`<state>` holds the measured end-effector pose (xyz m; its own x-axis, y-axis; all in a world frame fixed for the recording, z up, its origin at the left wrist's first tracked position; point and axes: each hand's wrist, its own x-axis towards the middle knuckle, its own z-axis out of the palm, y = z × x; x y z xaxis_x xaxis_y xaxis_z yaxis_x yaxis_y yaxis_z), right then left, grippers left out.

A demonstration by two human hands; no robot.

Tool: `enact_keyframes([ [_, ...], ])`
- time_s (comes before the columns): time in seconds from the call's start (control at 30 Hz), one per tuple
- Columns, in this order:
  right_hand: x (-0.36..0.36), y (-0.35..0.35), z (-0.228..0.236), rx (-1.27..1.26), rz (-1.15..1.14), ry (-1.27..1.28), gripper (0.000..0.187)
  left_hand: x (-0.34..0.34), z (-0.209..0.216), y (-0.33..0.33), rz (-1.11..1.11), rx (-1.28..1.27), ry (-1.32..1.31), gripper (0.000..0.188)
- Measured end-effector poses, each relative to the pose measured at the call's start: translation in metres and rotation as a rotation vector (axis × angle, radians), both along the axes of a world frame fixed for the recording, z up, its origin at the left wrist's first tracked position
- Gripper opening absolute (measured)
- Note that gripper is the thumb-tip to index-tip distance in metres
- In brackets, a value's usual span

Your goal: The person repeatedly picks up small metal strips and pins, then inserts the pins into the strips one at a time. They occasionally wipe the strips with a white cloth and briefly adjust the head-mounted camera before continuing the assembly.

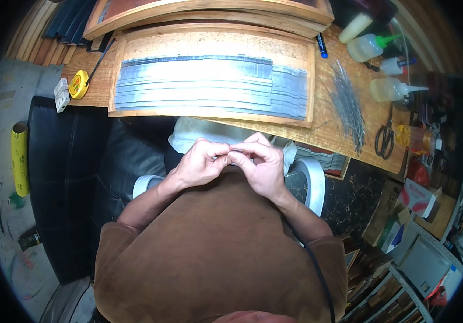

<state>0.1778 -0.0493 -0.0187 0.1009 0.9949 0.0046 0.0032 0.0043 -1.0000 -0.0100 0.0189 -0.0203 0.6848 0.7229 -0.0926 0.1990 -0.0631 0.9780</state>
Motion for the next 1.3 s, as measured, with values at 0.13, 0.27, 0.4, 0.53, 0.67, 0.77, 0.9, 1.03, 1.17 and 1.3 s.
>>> enact_keyframes([
  [0.13,-0.006,0.009,0.008,0.268,0.033,-0.176,0.016,-0.004,-0.001,-0.009,0.121,0.195,-0.117,0.002],
  [0.27,-0.003,0.02,0.018,0.298,0.123,-0.203,0.019,-0.012,0.011,-0.008,0.15,0.253,-0.042,0.008],
  [0.4,-0.001,0.028,0.027,0.279,0.196,-0.149,0.023,-0.018,0.007,-0.006,0.146,0.271,-0.06,0.024],
  [0.53,0.001,0.033,0.026,0.322,0.213,-0.183,0.024,-0.014,0.007,-0.005,0.19,0.286,-0.096,0.027],
  [0.67,-0.001,0.034,0.025,0.332,0.191,-0.182,0.021,-0.015,0.009,-0.003,0.199,0.282,-0.124,0.026],
  [0.77,-0.003,0.034,0.027,0.344,0.168,-0.199,0.016,-0.016,0.01,-0.003,0.19,0.293,-0.124,0.023],
  [0.9,0.0,0.037,0.023,0.285,0.207,-0.104,0.018,-0.009,0.009,-0.008,0.261,0.26,-0.159,0.017],
  [1.03,0.002,0.037,0.023,0.175,0.257,-0.083,0.021,-0.017,-0.001,-0.012,0.25,0.238,-0.147,0.016],
  [1.17,0.0,0.037,0.02,0.166,0.264,-0.078,0.02,-0.015,0.005,-0.013,0.262,0.217,-0.147,0.017],
  [1.3,0.0,0.035,0.017,0.148,0.267,-0.058,0.017,-0.018,0.001,-0.016,0.248,0.184,-0.126,0.016],
])
